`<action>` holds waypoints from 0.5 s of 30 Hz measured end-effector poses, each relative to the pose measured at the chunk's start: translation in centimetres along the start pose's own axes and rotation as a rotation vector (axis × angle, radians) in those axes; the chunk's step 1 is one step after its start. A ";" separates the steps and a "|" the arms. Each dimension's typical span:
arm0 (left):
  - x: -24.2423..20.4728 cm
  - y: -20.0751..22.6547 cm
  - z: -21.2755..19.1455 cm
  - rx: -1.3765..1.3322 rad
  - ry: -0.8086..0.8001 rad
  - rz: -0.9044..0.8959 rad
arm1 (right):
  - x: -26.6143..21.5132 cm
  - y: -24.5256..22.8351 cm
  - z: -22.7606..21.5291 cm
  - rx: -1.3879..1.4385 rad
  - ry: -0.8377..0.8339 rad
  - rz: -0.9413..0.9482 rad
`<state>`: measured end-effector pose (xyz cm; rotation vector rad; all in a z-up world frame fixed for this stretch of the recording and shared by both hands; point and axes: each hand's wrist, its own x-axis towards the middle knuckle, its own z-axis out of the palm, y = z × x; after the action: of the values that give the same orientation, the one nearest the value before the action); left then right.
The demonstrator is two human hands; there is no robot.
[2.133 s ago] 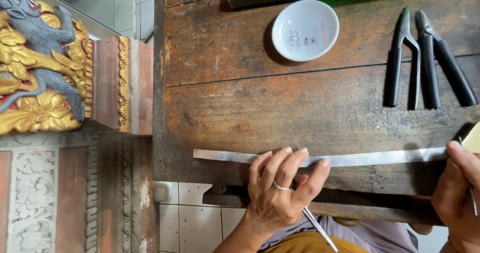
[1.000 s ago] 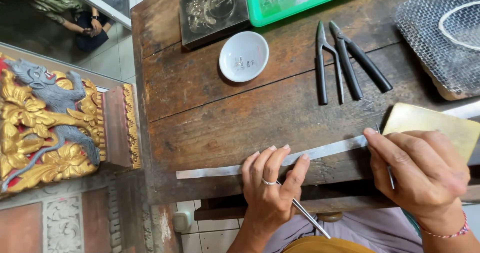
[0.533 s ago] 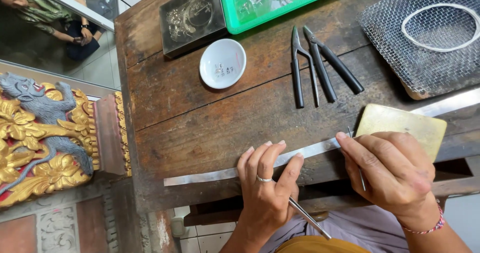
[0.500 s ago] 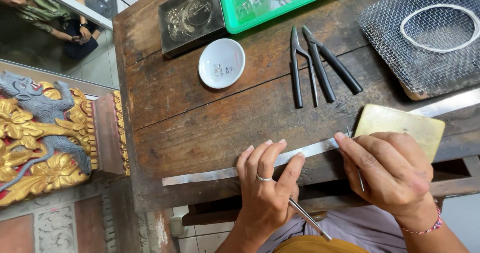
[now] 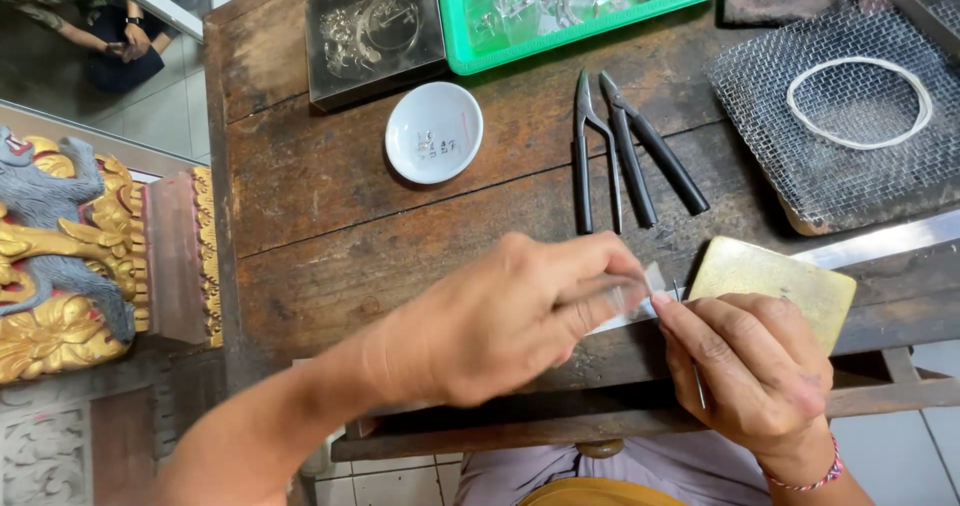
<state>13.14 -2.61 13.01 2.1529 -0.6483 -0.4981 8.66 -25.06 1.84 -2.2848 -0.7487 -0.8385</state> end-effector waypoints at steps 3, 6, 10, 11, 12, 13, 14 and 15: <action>2.4 -3.6 0.0 -0.404 -0.074 -0.106 | -0.4 0.0 0.1 -0.015 -0.002 0.020; 3.5 -7.6 2.4 -0.540 0.145 -0.042 | -0.1 -0.1 0.0 -0.043 -0.016 0.038; 2.1 -9.5 2.7 -0.611 0.173 0.161 | 0.1 -0.5 0.2 -0.084 -0.035 0.032; 1.8 -9.1 2.4 -0.624 0.177 0.160 | 0.0 -0.5 0.3 -0.086 -0.049 0.030; 1.5 -8.6 2.1 -0.535 0.198 0.199 | -0.1 -0.6 0.4 -0.093 -0.043 0.047; 1.4 -8.1 1.6 -0.438 0.213 0.245 | -0.2 -0.6 0.5 -0.108 -0.026 0.066; 1.5 -8.5 1.9 -0.444 0.211 0.253 | -0.3 -0.6 0.6 -0.117 -0.029 0.065; 1.6 -8.8 2.2 -0.420 0.212 0.280 | -0.6 -0.8 0.8 -0.120 -0.013 0.089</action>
<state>15.64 -0.15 4.52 1.6597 -0.6473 -0.2251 8.04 -24.21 1.14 -2.4124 -0.6127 -0.8486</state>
